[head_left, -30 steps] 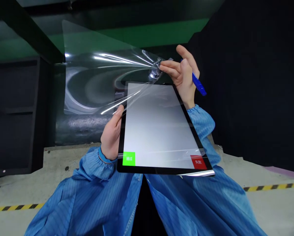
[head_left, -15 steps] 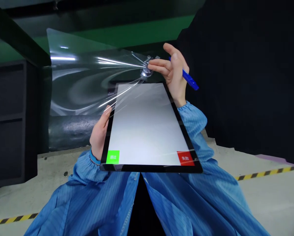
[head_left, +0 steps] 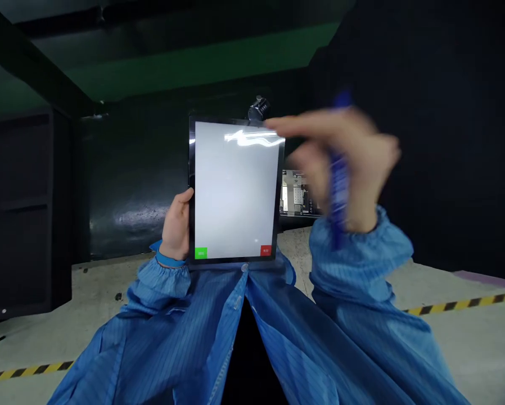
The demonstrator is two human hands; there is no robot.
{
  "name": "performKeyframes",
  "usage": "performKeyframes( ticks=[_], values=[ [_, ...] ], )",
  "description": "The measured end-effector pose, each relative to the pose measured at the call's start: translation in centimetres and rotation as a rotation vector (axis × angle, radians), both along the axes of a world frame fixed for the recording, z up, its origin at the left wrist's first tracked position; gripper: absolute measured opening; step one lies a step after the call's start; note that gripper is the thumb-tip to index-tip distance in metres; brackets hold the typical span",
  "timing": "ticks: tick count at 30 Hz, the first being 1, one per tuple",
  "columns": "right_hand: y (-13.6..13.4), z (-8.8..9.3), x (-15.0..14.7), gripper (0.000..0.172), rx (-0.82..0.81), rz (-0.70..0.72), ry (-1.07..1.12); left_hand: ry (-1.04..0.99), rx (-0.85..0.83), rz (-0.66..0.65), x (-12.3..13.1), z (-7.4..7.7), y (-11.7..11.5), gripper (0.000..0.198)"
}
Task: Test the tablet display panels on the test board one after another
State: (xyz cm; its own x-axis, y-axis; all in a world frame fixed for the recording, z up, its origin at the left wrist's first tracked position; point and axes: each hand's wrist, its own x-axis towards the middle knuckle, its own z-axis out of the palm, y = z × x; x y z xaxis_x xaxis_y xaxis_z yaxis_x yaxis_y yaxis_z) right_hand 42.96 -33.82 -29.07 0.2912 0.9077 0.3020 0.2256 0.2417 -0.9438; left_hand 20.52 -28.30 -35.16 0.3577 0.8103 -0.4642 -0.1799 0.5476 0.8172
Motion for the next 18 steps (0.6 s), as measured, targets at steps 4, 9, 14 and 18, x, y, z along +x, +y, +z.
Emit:
performKeyframes(
  ticks=[4,9,14,18],
  values=[
    [-1.6,-2.4,-4.1,0.059,0.022,0.260,-0.681,-0.108,-0.127,-0.052,0.4,0.2,-0.3,0.039],
    [-3.4,-5.7,-5.0,0.032,0.212,0.101,-0.940,-0.120,-0.116,-0.064,0.1,0.0,-0.2,0.042],
    [-5.5,-5.2,-2.4,0.051,0.272,-0.216,-0.760,0.008,-0.037,0.033,-0.1,-1.2,0.2,0.034],
    [-6.4,-7.0,1.7,0.030,0.091,-0.548,-0.689,0.119,0.070,0.057,-1.8,-2.7,0.9,0.022]
  ],
)
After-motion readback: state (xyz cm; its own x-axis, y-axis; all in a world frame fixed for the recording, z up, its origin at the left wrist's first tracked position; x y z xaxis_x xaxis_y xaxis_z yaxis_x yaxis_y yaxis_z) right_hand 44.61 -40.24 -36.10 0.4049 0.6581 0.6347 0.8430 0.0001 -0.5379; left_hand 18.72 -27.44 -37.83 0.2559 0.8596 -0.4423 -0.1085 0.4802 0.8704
